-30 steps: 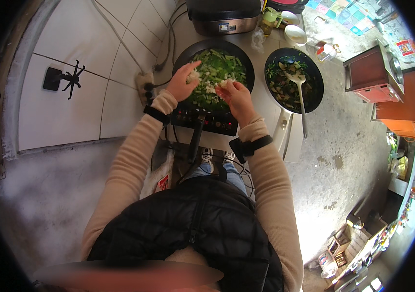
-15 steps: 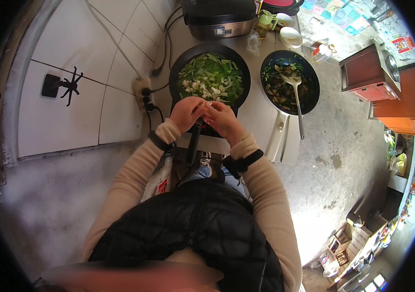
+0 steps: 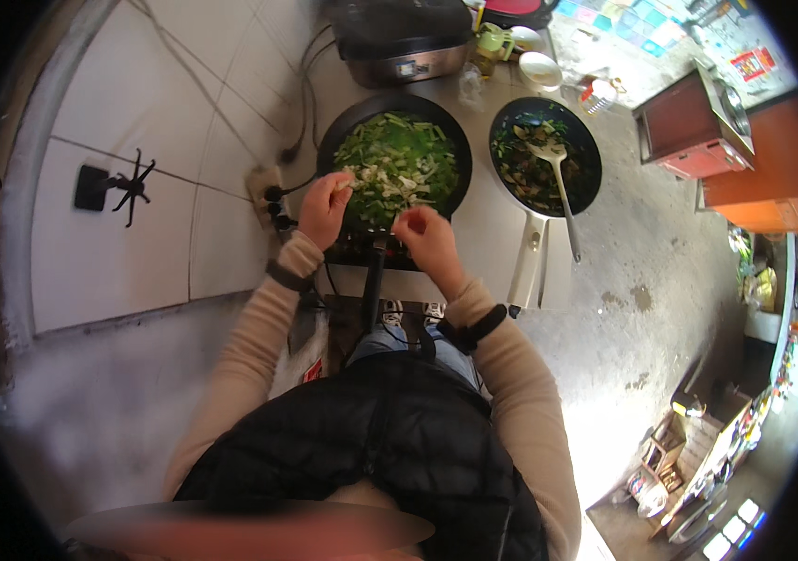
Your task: The person washes green vegetables at an outdoor sink, then carries them into a kitchen and adds them to a wok on an induction cooktop. They also tear and add cauliflower to the wok.
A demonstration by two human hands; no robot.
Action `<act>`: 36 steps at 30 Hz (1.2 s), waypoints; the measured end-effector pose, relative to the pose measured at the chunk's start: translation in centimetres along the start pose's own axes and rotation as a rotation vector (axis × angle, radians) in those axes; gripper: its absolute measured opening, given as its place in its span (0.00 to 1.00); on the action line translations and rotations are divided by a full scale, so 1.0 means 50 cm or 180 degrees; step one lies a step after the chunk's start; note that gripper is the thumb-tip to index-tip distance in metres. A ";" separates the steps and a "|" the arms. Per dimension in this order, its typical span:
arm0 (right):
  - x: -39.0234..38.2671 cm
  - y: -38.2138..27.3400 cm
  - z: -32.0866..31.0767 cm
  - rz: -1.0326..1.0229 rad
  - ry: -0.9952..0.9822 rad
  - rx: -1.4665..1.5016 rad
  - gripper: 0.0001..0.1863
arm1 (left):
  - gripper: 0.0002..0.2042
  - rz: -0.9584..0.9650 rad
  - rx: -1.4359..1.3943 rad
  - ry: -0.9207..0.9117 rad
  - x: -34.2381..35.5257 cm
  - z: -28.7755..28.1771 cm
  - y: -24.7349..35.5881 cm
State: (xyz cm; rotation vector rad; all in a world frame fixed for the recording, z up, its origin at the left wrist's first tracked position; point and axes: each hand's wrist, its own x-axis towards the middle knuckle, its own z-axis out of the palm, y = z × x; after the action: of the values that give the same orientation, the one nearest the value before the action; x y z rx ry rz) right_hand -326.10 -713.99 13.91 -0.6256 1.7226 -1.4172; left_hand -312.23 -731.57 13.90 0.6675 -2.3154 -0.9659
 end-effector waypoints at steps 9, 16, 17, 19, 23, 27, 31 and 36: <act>-0.085 -0.009 -0.052 -0.0390 0.0306 -0.0045 0.13 | 0.14 -0.0265 -0.0229 0.0292 -0.106 -0.057 0.003; -0.410 0.008 -0.284 -0.0329 -0.0037 0.1052 0.09 | 0.07 -0.0897 -0.1681 -0.1225 -0.341 0.052 0.308; -0.454 0.018 -0.326 -0.0259 0.0157 0.1089 0.09 | 0.07 -0.0786 -0.1631 -0.1634 -0.358 0.100 0.353; -0.556 0.049 -0.429 -0.0425 0.0530 0.1087 0.07 | 0.07 -0.0851 -0.1919 -0.2103 -0.385 0.228 0.441; -0.767 0.130 -0.646 -0.0524 0.1364 0.1054 0.04 | 0.07 -0.0185 -0.1924 -0.2699 -0.433 0.472 0.632; -0.983 0.214 -0.830 -0.0251 0.2476 0.1194 0.06 | 0.06 0.0024 -0.2168 -0.3232 -0.460 0.679 0.809; -1.128 0.279 -1.032 -0.0178 0.3157 0.1483 0.12 | 0.07 -0.0123 -0.2128 -0.3194 -0.414 0.882 0.931; -1.254 0.377 -1.321 -0.0047 0.3840 0.1333 0.18 | 0.06 -0.0322 -0.2026 -0.2768 -0.296 1.169 1.017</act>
State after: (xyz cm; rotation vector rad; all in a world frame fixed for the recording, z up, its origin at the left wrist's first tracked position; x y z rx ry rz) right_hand -343.49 -622.64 15.98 0.6054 2.1011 -2.3035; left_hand -350.63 -662.67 12.79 0.0778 -2.3870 -2.2413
